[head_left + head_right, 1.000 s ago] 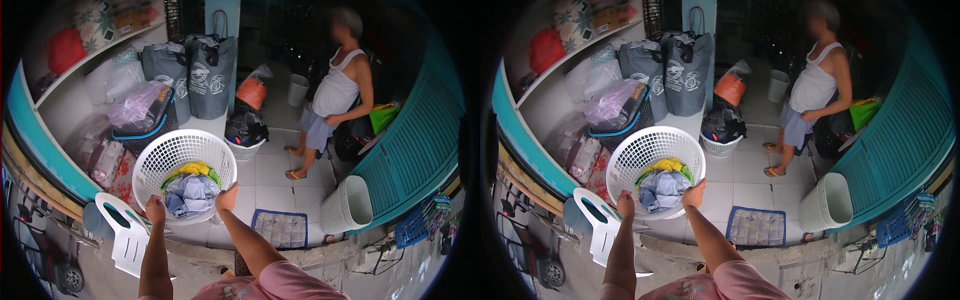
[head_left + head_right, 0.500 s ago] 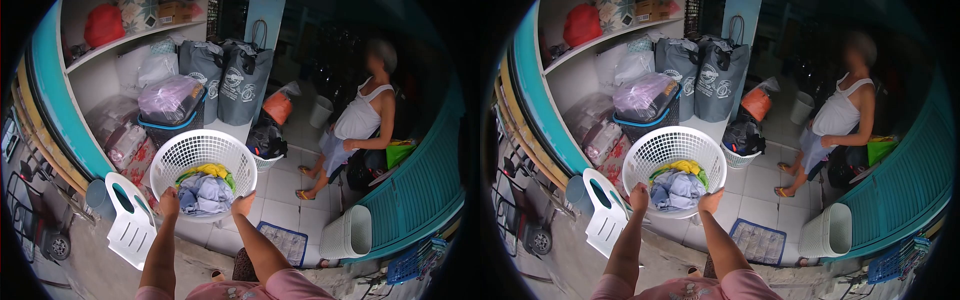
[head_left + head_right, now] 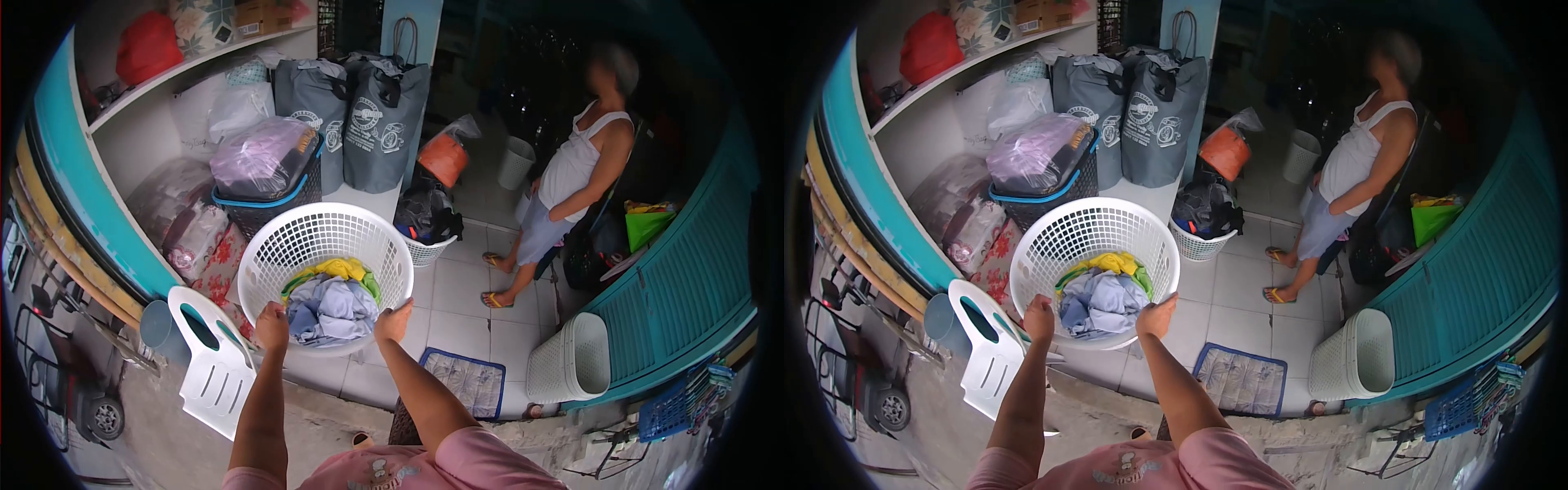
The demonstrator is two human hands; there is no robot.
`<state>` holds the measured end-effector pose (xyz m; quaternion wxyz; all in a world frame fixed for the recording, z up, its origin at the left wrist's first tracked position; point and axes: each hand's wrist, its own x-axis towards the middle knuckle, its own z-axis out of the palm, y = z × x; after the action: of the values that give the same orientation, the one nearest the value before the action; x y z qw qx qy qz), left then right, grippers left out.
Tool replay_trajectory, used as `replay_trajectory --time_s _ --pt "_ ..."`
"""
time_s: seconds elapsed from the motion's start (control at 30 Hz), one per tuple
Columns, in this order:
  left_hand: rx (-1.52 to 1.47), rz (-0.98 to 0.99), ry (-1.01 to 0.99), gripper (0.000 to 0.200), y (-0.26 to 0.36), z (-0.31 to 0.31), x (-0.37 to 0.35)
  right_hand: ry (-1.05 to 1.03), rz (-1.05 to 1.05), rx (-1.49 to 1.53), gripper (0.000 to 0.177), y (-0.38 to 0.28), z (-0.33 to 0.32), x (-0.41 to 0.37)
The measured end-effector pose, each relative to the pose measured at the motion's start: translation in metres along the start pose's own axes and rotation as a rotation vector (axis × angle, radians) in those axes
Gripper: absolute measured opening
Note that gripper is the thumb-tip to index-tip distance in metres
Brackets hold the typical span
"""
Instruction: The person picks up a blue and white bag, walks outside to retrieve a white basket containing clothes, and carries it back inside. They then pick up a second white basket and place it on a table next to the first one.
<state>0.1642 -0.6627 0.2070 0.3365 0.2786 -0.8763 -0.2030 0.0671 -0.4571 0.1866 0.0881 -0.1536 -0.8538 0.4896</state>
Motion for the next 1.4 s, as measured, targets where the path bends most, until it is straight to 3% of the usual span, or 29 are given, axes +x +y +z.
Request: replay_trajectory --time_s 0.17,0.4,0.47,0.53,0.6,0.67,0.73,0.8,0.87,0.9,0.93,1.03,1.1,1.2,1.4 --pt "0.039 -0.031 -0.032 0.010 -0.003 0.002 0.000 -0.048 0.014 0.084 0.059 0.003 -0.004 -0.001" --pt "-0.007 0.025 -0.053 0.018 -0.010 0.003 0.000 -0.125 -0.193 0.186 0.059 0.034 -0.006 0.022" --pt "0.053 0.164 0.019 0.022 -0.006 0.000 0.001 0.005 -0.465 0.024 0.054 0.021 -0.029 0.037" --pt "0.282 0.060 0.079 0.031 0.012 -0.009 0.002 0.026 -0.509 -0.003 0.047 -0.002 -0.050 0.062" --pt "0.362 0.073 0.130 0.037 0.007 -0.005 0.000 -0.157 -0.792 0.041 0.038 -0.013 -0.056 0.093" --pt "0.444 0.046 0.135 0.042 0.009 -0.005 0.000 -0.216 -0.852 0.091 0.032 -0.020 -0.050 0.114" --pt "0.369 -0.180 0.180 0.048 -0.007 0.001 -0.004 -0.443 -1.001 0.123 0.028 -0.024 -0.044 0.127" --pt "0.416 -0.221 0.170 0.051 -0.033 0.004 -0.009 -0.443 -1.041 0.170 0.022 -0.022 -0.034 0.129" --pt "0.263 -0.483 0.104 0.050 -0.034 0.006 -0.010 -0.746 -1.048 0.008 0.019 -0.004 -0.014 0.132" --pt "0.320 -0.595 0.079 0.046 -0.045 0.008 -0.011 -0.684 -1.198 -0.023 0.012 -0.002 -0.015 0.130" --pt "0.249 -0.688 0.075 0.044 -0.048 0.007 -0.011 -0.728 -1.211 -0.152 0.008 -0.010 -0.025 0.129" --pt "0.357 -0.633 0.103 0.039 -0.056 0.006 -0.016 -0.721 -1.185 -0.158 0.008 -0.001 -0.003 0.126" --pt "0.261 -0.746 0.006 0.035 -0.062 0.005 -0.011 -0.780 -1.218 -0.165 0.014 0.002 0.008 0.128" --pt "0.143 -0.818 0.018 0.033 -0.062 0.005 -0.012 -0.809 -1.173 -0.176 0.013 0.001 0.014 0.126" --pt "0.173 -0.858 0.029 0.033 -0.056 0.004 -0.009 -0.973 -1.117 -0.232 0.019 -0.007 0.019 0.132"
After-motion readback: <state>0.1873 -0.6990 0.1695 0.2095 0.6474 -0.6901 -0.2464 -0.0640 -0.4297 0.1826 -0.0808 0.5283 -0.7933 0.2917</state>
